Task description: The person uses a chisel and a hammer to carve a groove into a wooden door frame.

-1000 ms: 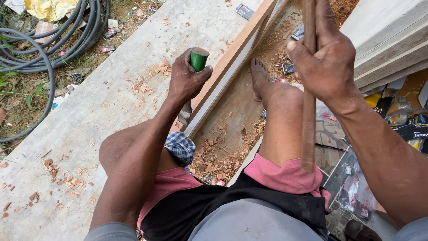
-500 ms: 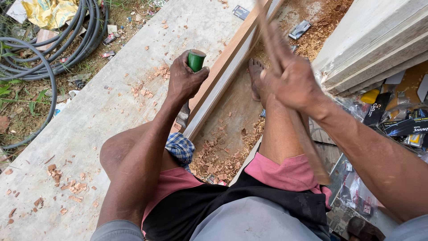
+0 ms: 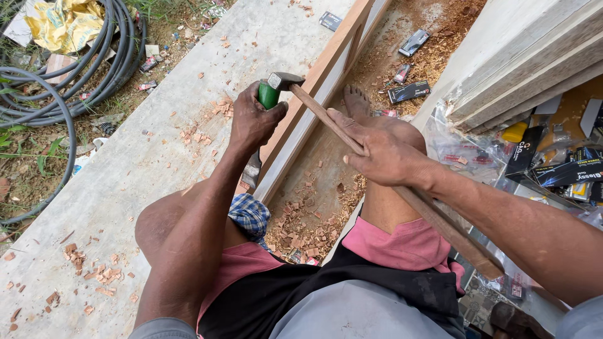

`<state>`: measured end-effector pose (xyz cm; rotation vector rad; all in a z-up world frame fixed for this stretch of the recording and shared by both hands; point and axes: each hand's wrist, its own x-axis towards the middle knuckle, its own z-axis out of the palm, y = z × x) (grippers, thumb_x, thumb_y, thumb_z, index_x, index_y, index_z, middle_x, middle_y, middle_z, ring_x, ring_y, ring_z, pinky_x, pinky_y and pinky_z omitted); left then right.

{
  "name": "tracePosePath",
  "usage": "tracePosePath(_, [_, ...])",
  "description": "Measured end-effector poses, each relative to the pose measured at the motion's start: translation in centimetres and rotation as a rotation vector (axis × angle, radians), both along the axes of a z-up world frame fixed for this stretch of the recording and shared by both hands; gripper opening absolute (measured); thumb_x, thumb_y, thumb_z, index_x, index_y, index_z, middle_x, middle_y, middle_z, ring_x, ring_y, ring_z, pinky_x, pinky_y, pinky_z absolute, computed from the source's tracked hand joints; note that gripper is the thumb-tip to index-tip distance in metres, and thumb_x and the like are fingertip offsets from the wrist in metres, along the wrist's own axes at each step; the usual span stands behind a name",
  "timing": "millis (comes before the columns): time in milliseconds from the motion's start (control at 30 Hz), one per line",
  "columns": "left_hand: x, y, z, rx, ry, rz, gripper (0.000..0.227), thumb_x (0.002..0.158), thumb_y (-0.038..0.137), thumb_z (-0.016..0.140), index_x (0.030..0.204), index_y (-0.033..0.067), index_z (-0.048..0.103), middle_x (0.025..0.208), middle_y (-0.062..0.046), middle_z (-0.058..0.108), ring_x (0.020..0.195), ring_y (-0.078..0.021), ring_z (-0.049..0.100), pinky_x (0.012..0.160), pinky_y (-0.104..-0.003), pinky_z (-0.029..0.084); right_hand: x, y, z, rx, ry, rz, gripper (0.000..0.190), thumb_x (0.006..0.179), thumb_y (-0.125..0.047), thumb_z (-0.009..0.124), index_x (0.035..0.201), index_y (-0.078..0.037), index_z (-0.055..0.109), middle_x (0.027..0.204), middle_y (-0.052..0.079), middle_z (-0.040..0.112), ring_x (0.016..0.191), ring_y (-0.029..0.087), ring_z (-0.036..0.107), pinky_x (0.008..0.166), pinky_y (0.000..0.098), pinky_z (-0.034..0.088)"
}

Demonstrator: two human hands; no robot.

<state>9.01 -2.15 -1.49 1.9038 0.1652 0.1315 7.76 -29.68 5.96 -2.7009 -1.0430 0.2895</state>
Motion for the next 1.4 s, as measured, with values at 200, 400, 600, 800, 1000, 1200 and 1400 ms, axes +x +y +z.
tracePosePath(200, [0.5,0.3,-1.4,0.156,-0.167,-0.01,0.029,0.087,0.024,0.079,0.102,0.005,0.062,0.074,-0.003,0.059,0.059,-0.0111,0.056,0.051,-0.03,0.047,0.5,-0.6,3.0,0.422,0.175,-0.348,0.087,0.098,-0.026,0.066,0.169,-0.026,0.015,0.091,0.016,0.071,0.07,0.021,0.067,0.071,0.0399,0.061])
tracePosePath(400, [-0.8,-0.5,0.9,-0.005,0.065,-0.003,0.03,0.082,0.023,0.074,0.107,0.0127,0.061,0.069,-0.003,0.058,0.051,-0.0128,0.054,0.044,-0.033,0.045,-0.7,-0.3,-0.9,0.139,0.242,-0.054,0.088,0.093,-0.016,0.068,0.165,-0.027,0.02,0.105,0.018,0.066,0.079,0.017,0.069,0.085,0.0348,0.059])
tracePosePath(600, [-1.3,0.2,-0.1,0.198,-0.208,-0.019,0.026,0.09,0.019,0.08,0.103,0.0044,0.062,0.075,-0.005,0.06,0.063,-0.0143,0.059,0.054,-0.03,0.05,-0.6,-1.5,-0.1,0.565,0.133,-0.062,0.083,0.096,-0.012,0.065,0.165,-0.015,0.019,0.112,0.013,0.072,0.074,0.015,0.069,0.074,0.0313,0.061])
tracePosePath(800, [-3.9,3.9,2.5,0.334,-0.359,0.03,0.02,0.092,0.014,0.076,0.101,0.0045,0.061,0.08,-0.007,0.067,0.065,-0.0132,0.064,0.054,-0.029,0.056,-1.3,-5.0,1.5,0.573,0.072,-0.302,0.086,0.098,-0.014,0.066,0.168,-0.009,0.016,0.089,0.017,0.07,0.055,0.011,0.066,0.052,0.0246,0.059])
tracePosePath(1000, [-4.3,4.1,2.6,-0.074,-0.391,0.169,0.017,0.094,0.011,0.074,0.1,0.0063,0.059,0.08,-0.006,0.066,0.063,-0.0109,0.068,0.054,-0.028,0.059,-3.2,-8.2,-2.6,0.605,-0.061,-0.352,0.081,0.097,-0.011,0.068,0.167,-0.007,0.027,0.089,0.01,0.069,0.062,0.009,0.058,0.062,0.0245,0.051])
tracePosePath(1200, [-3.6,0.8,2.0,0.025,-0.482,0.013,0.019,0.095,0.013,0.075,0.097,0.0052,0.058,0.078,-0.003,0.064,0.071,-0.0111,0.061,0.064,-0.03,0.054,-3.5,-8.4,-4.8,0.618,0.062,-0.472,0.086,0.092,-0.011,0.069,0.167,-0.01,0.027,0.07,0.006,0.061,0.054,0.008,0.055,0.054,0.0246,0.049])
tracePosePath(1400, [-3.5,1.0,1.9,0.109,-0.494,0.043,0.02,0.094,0.015,0.076,0.095,0.0064,0.058,0.079,-0.002,0.062,0.073,-0.012,0.059,0.066,-0.031,0.053,-3.5,-8.3,-4.4,0.597,0.052,-0.472,0.085,0.092,-0.01,0.068,0.166,-0.009,0.026,0.065,0.003,0.061,0.051,0.008,0.056,0.052,0.0245,0.049])
